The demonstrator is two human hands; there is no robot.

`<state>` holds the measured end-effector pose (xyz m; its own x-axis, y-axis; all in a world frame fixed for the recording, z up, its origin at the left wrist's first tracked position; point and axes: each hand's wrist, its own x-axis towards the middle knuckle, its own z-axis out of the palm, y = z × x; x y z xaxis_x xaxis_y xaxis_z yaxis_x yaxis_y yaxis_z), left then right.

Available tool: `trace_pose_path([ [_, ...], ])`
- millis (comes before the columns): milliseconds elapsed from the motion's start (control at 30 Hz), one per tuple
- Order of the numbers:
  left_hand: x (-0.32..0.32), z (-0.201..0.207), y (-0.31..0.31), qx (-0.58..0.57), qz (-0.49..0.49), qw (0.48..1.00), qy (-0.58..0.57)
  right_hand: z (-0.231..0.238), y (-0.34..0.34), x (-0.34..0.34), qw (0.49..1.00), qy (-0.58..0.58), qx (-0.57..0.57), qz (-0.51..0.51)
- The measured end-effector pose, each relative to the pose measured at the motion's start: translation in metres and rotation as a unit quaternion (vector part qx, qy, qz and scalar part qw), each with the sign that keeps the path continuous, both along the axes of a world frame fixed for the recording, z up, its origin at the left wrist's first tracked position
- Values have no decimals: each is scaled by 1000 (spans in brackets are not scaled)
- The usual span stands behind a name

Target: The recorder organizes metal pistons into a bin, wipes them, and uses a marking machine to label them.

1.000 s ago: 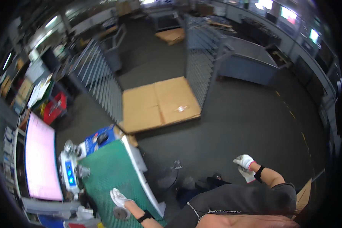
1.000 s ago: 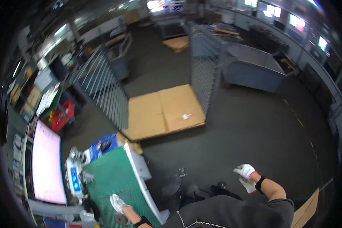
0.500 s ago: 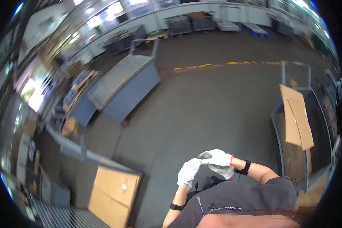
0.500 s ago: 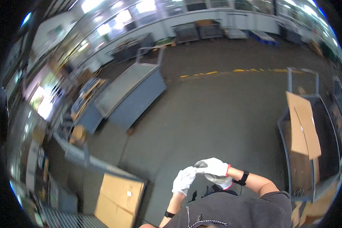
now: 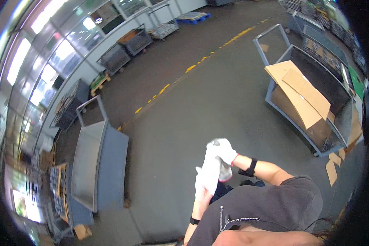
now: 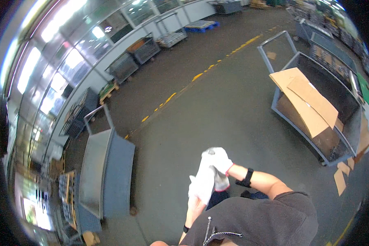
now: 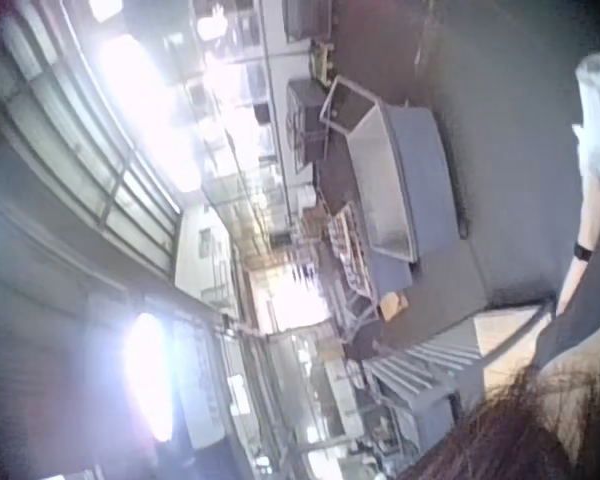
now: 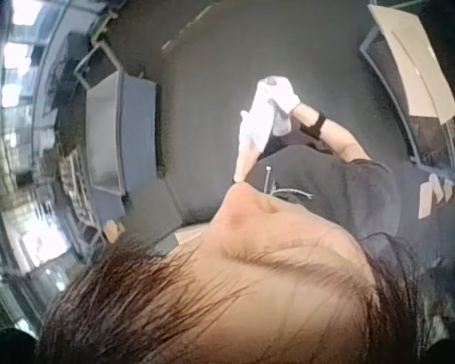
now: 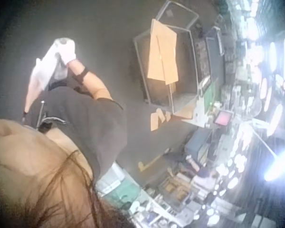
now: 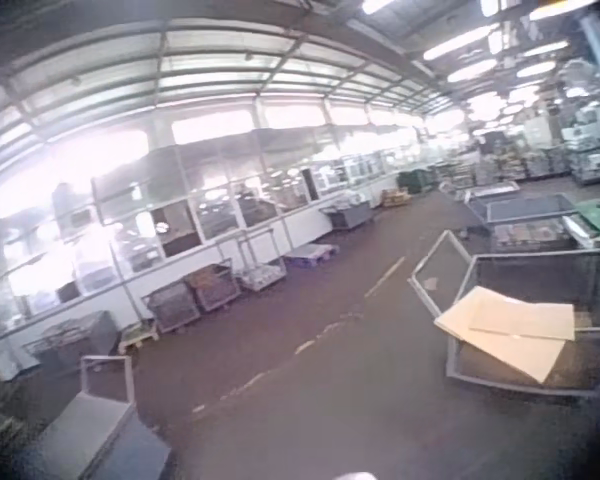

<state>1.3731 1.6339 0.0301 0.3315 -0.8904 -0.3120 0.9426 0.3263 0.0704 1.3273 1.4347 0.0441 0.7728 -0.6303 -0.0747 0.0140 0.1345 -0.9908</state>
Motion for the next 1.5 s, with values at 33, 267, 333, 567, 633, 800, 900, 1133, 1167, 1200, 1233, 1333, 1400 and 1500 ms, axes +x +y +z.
trace_pose_path([
  [33, 15, 18, -13, -1, -23, 1000, 3, -1, -37, 16, 996, -5, 0, -89],
  [267, 177, 153, -130, -57, -181, 873, -450, 31, -224, -19, 927, 28, -64, -369],
  [333, 205, 197, -199, -230, -171, 826, -486, 21, -235, -25, 933, 76, -8, -352],
  [567, 201, 326, -405, -529, -186, 717, -414, -84, -351, 45, 917, 158, 49, -363],
  [633, 205, 338, -465, -584, -250, 685, -357, -28, -375, 106, 918, -61, 208, -331],
  [800, 225, 350, -603, -668, -381, 590, -246, 5, -483, 175, 943, 54, 86, -318],
  [900, 241, 332, -668, -669, -439, 560, -216, -8, -549, 207, 946, 69, 63, -309],
  [1133, 332, 254, -824, -621, -381, 423, -539, -9, -696, 245, 917, 92, 30, -387],
  [1167, 359, 265, -859, -591, -360, 423, -585, -5, -714, 244, 904, 94, 30, -416],
  [1200, 386, 283, -891, -540, -367, 450, -609, 1, -733, 242, 887, 116, 31, -446],
  [1233, 413, 297, -924, -517, -334, 482, -624, 4, -757, 247, 878, 133, 33, -458],
  [1333, 448, 334, -1015, -571, -192, 574, -555, 2, -807, 235, 843, 129, 51, -519],
  [1400, 456, 362, -1041, -559, -178, 626, -513, 12, -840, 238, 835, 109, 77, -533],
  [1500, 465, 381, -1114, -609, -280, 599, -438, 18, -876, 233, 787, 174, 22, -591],
])
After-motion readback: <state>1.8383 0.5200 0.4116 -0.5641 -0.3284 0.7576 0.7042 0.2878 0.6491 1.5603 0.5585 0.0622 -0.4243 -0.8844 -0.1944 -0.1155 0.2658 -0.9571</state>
